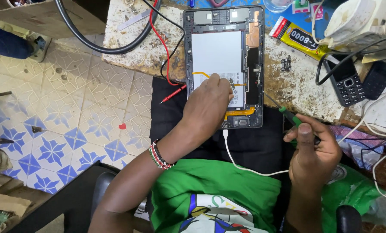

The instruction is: Testing and diagnosing a tablet motherboard using a multimeter and precision hand tools.

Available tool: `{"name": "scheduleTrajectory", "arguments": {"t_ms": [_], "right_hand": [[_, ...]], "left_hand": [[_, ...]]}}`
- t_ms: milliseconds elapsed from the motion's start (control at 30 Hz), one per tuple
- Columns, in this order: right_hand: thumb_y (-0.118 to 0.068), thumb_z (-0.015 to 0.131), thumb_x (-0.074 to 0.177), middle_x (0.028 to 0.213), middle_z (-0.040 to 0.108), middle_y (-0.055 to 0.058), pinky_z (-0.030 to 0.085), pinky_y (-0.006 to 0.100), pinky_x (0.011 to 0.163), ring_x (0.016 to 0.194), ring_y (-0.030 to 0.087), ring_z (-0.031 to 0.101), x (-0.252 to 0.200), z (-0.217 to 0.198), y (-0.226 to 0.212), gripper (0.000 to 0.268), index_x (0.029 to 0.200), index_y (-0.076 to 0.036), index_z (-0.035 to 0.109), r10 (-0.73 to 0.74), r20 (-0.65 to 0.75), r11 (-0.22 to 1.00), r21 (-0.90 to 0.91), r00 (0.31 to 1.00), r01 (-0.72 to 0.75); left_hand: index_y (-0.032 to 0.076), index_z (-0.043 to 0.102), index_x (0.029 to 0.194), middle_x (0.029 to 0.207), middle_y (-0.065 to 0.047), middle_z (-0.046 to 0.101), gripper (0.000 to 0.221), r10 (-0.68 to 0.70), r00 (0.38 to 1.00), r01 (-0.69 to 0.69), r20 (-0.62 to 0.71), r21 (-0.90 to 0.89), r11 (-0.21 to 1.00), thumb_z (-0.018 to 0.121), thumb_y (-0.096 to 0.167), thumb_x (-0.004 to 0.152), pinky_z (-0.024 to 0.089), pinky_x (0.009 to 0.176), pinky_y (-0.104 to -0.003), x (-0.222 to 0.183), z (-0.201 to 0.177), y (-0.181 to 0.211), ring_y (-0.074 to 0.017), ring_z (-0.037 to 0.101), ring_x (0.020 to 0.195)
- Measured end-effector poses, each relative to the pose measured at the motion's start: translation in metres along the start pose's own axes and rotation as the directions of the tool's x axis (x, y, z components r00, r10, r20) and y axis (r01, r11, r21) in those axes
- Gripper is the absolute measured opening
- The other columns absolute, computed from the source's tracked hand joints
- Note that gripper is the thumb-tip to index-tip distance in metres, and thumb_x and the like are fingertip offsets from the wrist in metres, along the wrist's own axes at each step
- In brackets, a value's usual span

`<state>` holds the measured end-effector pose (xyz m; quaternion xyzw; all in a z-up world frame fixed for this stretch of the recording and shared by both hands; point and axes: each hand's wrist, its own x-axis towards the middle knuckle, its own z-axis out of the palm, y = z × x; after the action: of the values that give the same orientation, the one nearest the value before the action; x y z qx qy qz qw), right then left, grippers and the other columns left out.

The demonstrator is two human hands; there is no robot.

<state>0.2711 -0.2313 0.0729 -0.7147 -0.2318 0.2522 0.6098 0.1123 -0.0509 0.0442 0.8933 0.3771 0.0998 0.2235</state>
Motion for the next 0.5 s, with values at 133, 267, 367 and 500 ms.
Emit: {"name": "scheduleTrajectory", "arguments": {"t_ms": [133, 267, 367, 500], "right_hand": [[-0.022, 0.064, 0.109, 0.077, 0.061, 0.009, 0.053, 0.028, 0.078, 0.069, 0.015, 0.060, 0.000, 0.001, -0.004, 0.032, 0.126, 0.005, 0.066, -0.020, -0.006, 1.000, -0.007, 1.000, 0.020], [-0.017, 0.061, 0.111, 0.078, 0.061, 0.009, 0.053, 0.029, 0.077, 0.069, 0.016, 0.060, -0.001, -0.001, -0.005, 0.028, 0.126, 0.006, 0.066, -0.046, 0.019, 0.999, -0.013, 0.999, 0.046], [-0.022, 0.065, 0.108, 0.077, 0.062, 0.009, 0.052, 0.027, 0.085, 0.070, 0.014, 0.060, 0.001, 0.006, -0.008, 0.032, 0.126, 0.004, 0.067, -0.050, -0.003, 0.999, -0.008, 0.999, 0.050], [-0.025, 0.065, 0.109, 0.074, 0.061, 0.007, 0.049, 0.023, 0.079, 0.071, 0.011, 0.058, -0.002, 0.009, -0.007, 0.030, 0.125, -0.001, 0.070, -0.015, -0.057, 0.998, -0.066, 0.998, 0.011]], "left_hand": [[0.012, 0.060, 0.101, 0.096, -0.010, 0.056, 0.017, -0.097, 0.995, 0.103, 0.036, -0.224, 0.969, 0.074, 0.013, 0.093, 0.045, 0.055, -0.052, 0.002, -0.027, 0.001, -0.0387, 0.061, 0.070], [0.016, 0.061, 0.114, 0.097, -0.012, 0.053, 0.026, -0.062, 0.996, 0.046, -0.060, -0.249, 0.967, 0.075, 0.013, 0.093, 0.047, 0.055, -0.050, 0.005, -0.028, -0.001, -0.0371, 0.061, 0.066], [0.012, 0.069, 0.116, 0.100, -0.011, 0.055, 0.027, -0.087, 0.995, 0.076, -0.042, -0.215, 0.974, 0.077, 0.021, 0.093, 0.050, 0.050, -0.046, 0.015, -0.026, -0.006, -0.0296, 0.068, 0.072], [0.019, 0.073, 0.093, 0.089, -0.006, 0.060, 0.026, -0.197, 0.980, 0.186, -0.025, -0.240, 0.953, 0.089, 0.035, 0.080, 0.050, 0.061, -0.045, 0.027, -0.016, -0.011, -0.0299, 0.065, 0.072]]}}
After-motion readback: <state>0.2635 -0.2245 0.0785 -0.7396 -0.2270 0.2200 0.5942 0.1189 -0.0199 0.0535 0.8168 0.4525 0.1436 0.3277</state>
